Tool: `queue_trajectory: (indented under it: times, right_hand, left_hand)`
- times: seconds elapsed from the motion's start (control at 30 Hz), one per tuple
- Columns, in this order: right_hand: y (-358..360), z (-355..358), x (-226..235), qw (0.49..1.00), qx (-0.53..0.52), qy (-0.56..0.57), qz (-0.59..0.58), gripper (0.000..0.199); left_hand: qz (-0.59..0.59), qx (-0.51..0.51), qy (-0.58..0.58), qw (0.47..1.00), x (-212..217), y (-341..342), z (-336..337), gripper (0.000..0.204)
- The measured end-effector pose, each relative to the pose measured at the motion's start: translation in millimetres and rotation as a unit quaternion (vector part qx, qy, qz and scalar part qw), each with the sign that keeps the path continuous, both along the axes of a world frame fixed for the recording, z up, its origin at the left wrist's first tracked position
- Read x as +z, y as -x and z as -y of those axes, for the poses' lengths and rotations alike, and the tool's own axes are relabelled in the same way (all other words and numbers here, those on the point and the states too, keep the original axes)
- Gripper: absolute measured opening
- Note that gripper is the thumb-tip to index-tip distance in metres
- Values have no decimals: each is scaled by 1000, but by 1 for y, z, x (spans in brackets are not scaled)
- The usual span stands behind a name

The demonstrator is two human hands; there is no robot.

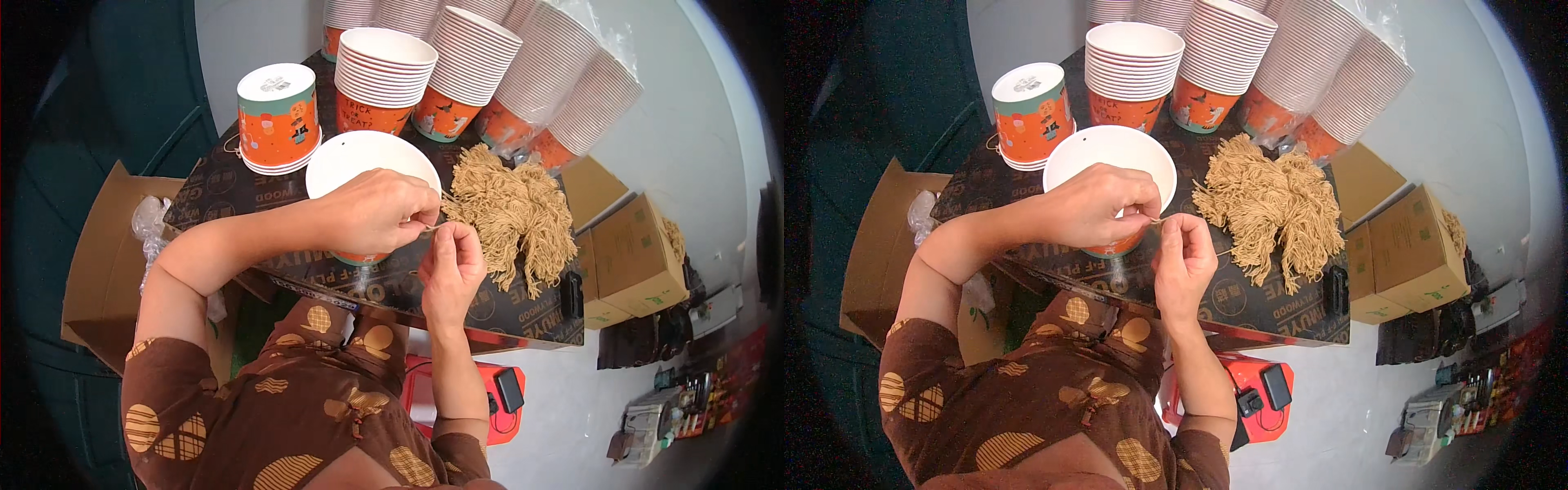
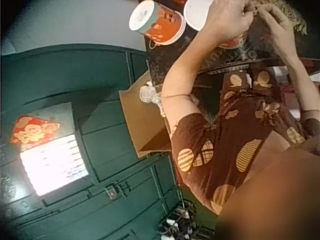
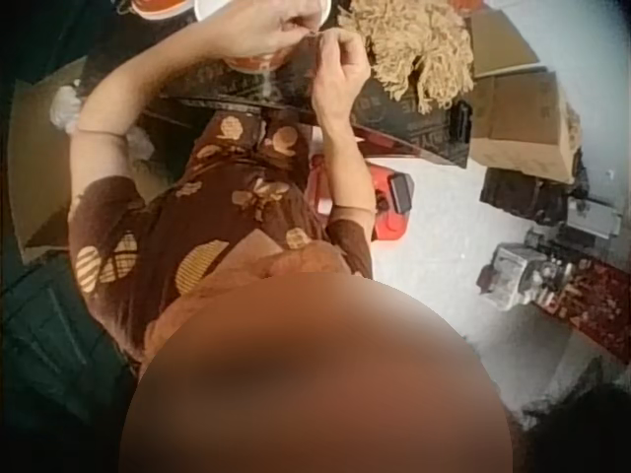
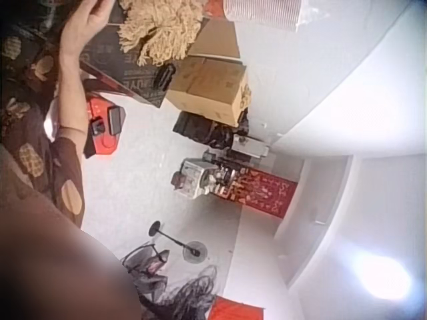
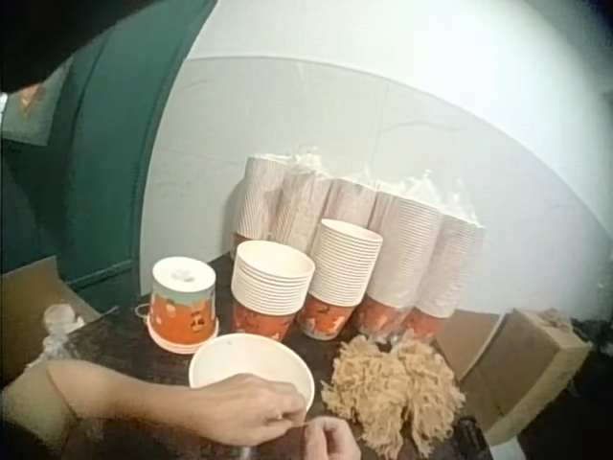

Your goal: Attaching handle strings to paper buckets using a small wooden stick tool.

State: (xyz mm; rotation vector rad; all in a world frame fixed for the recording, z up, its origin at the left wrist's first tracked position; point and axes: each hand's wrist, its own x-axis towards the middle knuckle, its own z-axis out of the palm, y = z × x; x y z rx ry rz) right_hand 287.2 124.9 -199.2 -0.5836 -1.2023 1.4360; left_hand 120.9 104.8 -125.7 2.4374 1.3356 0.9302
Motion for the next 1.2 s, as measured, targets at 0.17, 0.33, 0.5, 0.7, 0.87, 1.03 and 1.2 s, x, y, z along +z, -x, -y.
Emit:
queue_trajectory:
  times: [0.17, 0.33, 0.5, 0.7, 0.87, 1.03, 1.2]
  right_hand:
    - [6, -10, -7, 995, -52, -71, 34, 9]
    - [8, -10, -6, 994, -56, -83, 44, 7]
    - [8, -10, -8, 989, -62, -122, 56, 6]
    - [6, -2, -6, 991, -55, -100, 68, 6]
    - [6, -3, -9, 981, -76, -161, 73, 7]
    - [4, -3, -4, 995, -21, -81, 46, 5]
    - [-3, -5, 2, 994, 96, 37, -42, 11]
  left_hand:
    - [50, -8, 4, 999, -2, 0, 0, 7]
    - [64, -5, 14, 998, -4, 2, -1, 7]
    - [46, 16, 58, 997, -1, 3, -2, 10]
    - [58, 28, 72, 995, -1, 3, -5, 11]
    - [48, 23, 58, 997, 1, 1, -4, 12]
    - [80, 13, 39, 996, -1, 2, -5, 9]
    - [103, 39, 50, 993, -1, -1, -2, 10]
